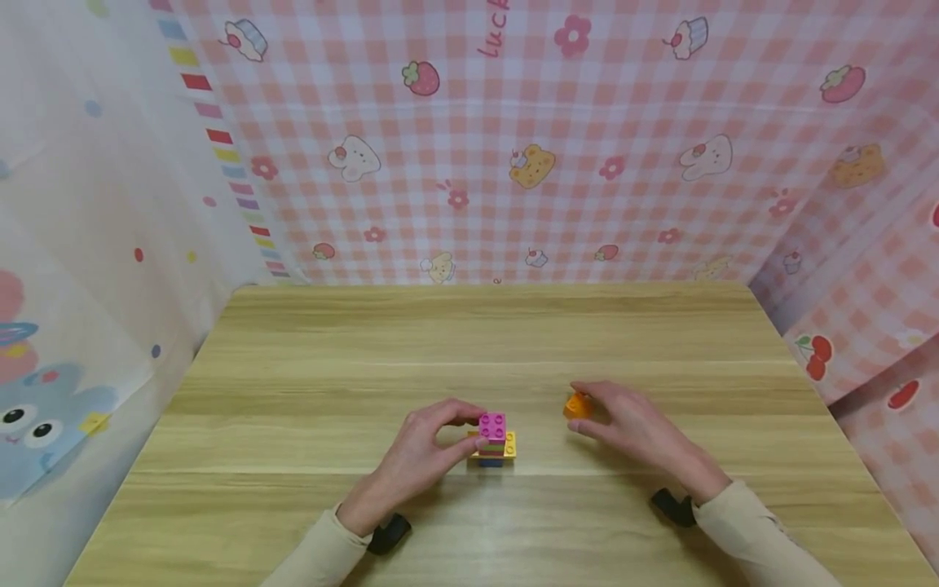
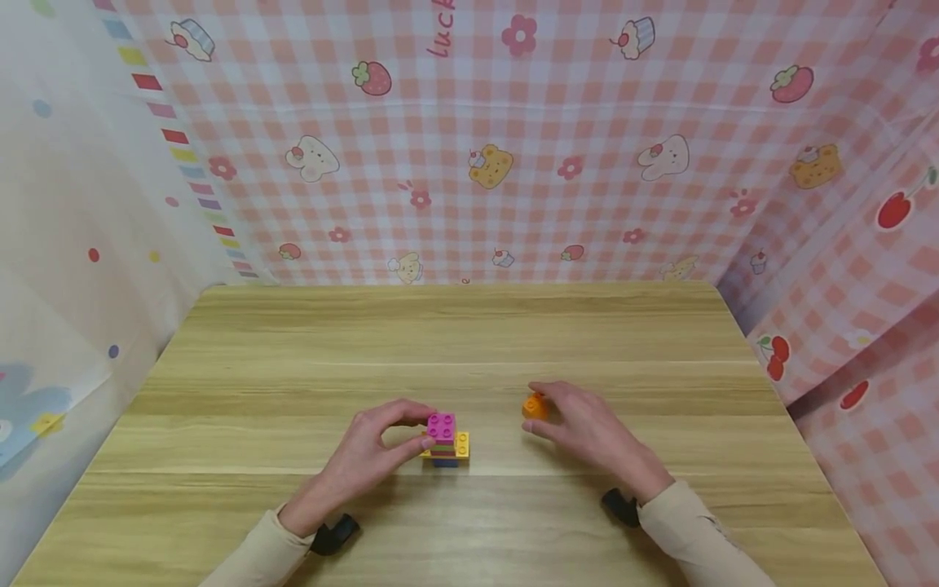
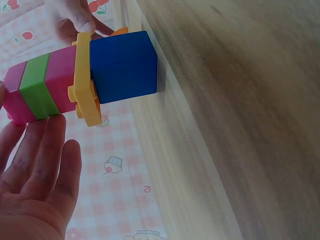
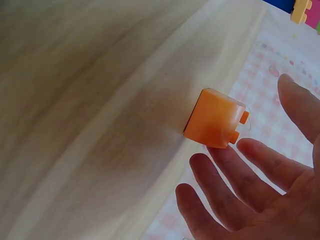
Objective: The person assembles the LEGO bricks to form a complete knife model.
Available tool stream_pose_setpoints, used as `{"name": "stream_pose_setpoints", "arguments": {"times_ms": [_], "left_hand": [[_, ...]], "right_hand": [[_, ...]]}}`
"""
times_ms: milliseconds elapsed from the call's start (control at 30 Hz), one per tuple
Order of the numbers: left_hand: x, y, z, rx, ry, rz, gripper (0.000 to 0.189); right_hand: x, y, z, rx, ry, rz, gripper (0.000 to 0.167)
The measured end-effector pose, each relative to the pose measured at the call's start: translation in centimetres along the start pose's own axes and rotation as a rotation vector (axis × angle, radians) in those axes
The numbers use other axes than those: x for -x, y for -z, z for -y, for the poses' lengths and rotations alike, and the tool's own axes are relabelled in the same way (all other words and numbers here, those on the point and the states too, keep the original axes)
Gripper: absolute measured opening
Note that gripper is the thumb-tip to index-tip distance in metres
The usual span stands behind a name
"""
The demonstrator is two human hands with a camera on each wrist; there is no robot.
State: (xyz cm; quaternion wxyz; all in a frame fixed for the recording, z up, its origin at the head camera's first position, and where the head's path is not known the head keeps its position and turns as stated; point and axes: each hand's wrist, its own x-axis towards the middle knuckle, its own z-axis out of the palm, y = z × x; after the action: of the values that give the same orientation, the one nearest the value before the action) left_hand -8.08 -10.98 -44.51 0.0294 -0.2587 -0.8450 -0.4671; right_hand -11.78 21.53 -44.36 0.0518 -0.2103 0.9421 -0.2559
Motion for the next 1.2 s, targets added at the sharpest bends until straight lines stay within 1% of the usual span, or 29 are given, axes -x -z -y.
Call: {"name": "stream_pose_setpoints", "arguments": {"times_ms": [167, 367, 500, 667, 900, 1100, 1200], "left_hand": [[0.0, 0.1, 0.0, 0.002, -0.003, 0.002, 0.033], [0.0, 0.2, 0.0, 0.002, 0.004, 0.001, 0.033], [0.1, 0.2, 0.0, 0.003, 0.008, 0.002, 0.033], [0.1, 0.1, 0.1, 0.017, 0.012, 0.002, 0.032], [0.1, 0.1, 0.2, 0.037, 0.028, 0.000, 0.031], [0.1, 0.1, 0.1, 0.044, 0.038, 0.002, 0.031], [0.1, 0.0, 0.1, 0.048, 0.038, -0.003, 0.031]], "right_hand": [[-0.7, -0.4, 0.2, 0.037, 0.026, 0.005, 0.059], [-1.2, -0.6, 0.1, 0.080, 0.070, -0.030, 0.048], [-1.4, -0.6, 0.1, 0.102, 0.091, -0.026, 0.042], [-1.2, -0.4, 0.2, 0.077, 0.107, -0.045, 0.041], [-0.9, 0.3, 1.0, 0.055, 0.194, -0.112, 0.042], [-0.8, 0.6, 2.0, 0.008, 0.201, -0.121, 0.043], [-0.7, 0.8, 2.7, -0.014, 0.226, -0.141, 0.044]]}}
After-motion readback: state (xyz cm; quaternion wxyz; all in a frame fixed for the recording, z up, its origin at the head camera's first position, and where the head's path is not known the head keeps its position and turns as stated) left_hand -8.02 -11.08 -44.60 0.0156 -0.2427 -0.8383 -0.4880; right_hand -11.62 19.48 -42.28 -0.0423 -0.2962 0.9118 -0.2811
